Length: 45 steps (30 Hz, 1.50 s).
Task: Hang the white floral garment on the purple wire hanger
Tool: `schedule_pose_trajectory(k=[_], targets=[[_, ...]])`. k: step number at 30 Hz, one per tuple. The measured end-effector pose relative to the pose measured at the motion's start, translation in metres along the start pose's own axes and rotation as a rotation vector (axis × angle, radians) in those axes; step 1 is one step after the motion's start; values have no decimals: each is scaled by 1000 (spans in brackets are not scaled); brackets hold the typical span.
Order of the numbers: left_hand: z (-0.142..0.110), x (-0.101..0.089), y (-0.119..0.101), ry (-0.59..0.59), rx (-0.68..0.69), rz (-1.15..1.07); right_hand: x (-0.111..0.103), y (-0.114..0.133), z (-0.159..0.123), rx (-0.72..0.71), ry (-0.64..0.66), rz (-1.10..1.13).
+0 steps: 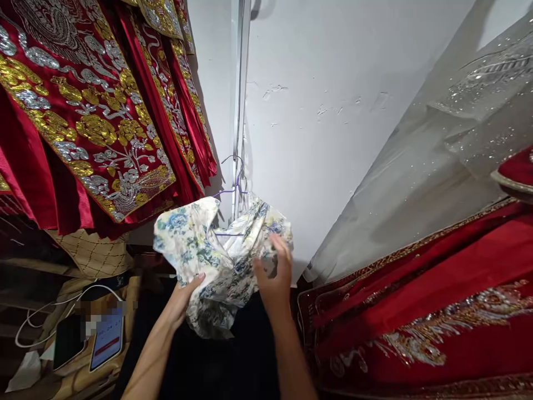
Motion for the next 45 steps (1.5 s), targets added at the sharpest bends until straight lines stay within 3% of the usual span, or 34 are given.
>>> schedule_pose_trajectory(k=[3,4,6,10,12,15,19,24,27,29,31,33,34,35,38,39,41,45], targets=[[-16,15,4,69,-33,15,42,-63,-66,527,10,365],[-20,20,1,101,-32,26,62,-75,-85,656,64,451],[-27,25,-5,155,-35,33,87,-85,-104,775,107,562],[-36,23,-9,226,-73,-34,81,-74,-84,668,54,554],[-38,21,-8,248,-82,-84,81,-63,-75,625,120,575],[-39,19,-5,262,-93,-129,85,-52,-77,614,205,627],[-47,30,-8,327,-121,-108,79,-47,-82,604,175,614],[-51,38,-16,333,-107,-42,74,-32,-78,606,255,595],[-34,7,-10,126,-89,26,67,-31,-74,603,245,556],[-22,-34,-9,-158,-8,144,68,-35,-77,618,248,532],[-25,-72,-20,-503,139,339,74,-39,-82,647,265,531],[-42,-84,-36,-762,302,536,84,-40,-88,683,289,549],[-47,-75,-42,-777,367,613,89,-40,-91,705,305,564],[-47,-59,-43,-697,404,662,94,-39,-95,731,325,581],[-37,19,-29,-132,382,638,105,-33,-105,802,396,615],[-39,39,-25,-2,361,607,106,-32,-107,815,413,615],[-42,61,-25,77,362,594,103,-32,-108,831,412,600],[-44,74,-34,48,497,729,86,-38,-87,860,295,572]])
Point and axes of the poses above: each hand's wrist, its own z-axis towards the middle knuckle, its own x-axis out of the palm, y = z × x, the point moved 10 cm from there along z, towards the middle knuckle, and after that the axes turned 14 degrees about z, right-handed, at the moved point
